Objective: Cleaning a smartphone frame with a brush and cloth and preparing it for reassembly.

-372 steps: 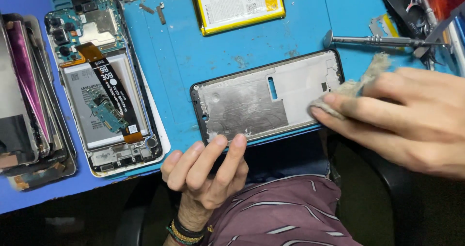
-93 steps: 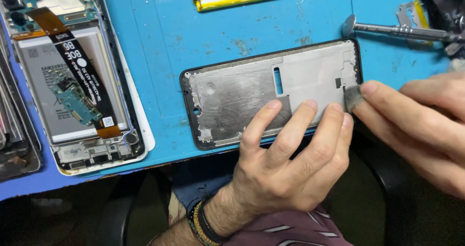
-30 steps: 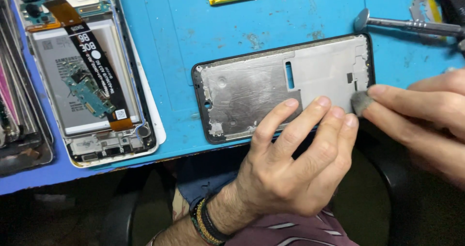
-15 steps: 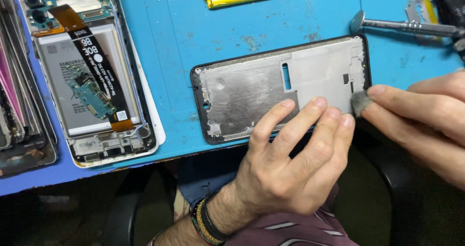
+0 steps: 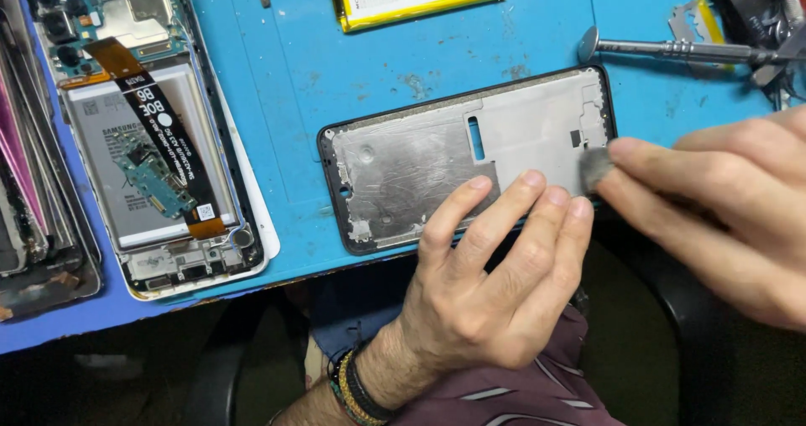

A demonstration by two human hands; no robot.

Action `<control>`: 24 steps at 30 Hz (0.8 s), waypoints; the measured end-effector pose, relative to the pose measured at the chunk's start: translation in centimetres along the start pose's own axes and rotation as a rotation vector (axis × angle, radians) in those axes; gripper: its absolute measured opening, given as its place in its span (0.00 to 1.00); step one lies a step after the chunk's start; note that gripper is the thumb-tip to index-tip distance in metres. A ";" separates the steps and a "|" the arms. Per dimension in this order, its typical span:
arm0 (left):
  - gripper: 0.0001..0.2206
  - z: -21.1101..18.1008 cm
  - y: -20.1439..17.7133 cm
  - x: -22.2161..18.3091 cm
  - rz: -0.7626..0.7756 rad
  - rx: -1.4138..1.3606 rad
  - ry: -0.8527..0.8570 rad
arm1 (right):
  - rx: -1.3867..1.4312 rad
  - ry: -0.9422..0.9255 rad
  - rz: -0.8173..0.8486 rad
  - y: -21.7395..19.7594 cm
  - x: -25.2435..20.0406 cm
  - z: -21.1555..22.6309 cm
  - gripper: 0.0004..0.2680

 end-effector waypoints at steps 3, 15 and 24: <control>0.07 0.0 0.0 0.2 -0.005 0.017 -0.007 | 0.068 0.233 0.046 -0.1 -1.5 -1.0 0.13; 0.13 -0.5 0.6 0.0 0.156 0.154 -0.091 | 0.796 0.940 0.116 6.3 -15.9 -9.9 0.18; 0.24 -2.6 0.8 1.8 0.249 -0.069 -0.089 | 0.274 0.542 -0.166 2.4 -10.2 -5.3 0.13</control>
Point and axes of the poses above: each hand's wrist, its own x-axis towards the middle knuckle, its own y-axis out of the palm, z = x × y, the point moved 6 cm from there along x, towards the middle knuckle, and after that the axes turned 10 degrees about y, right-handed, at the moved point
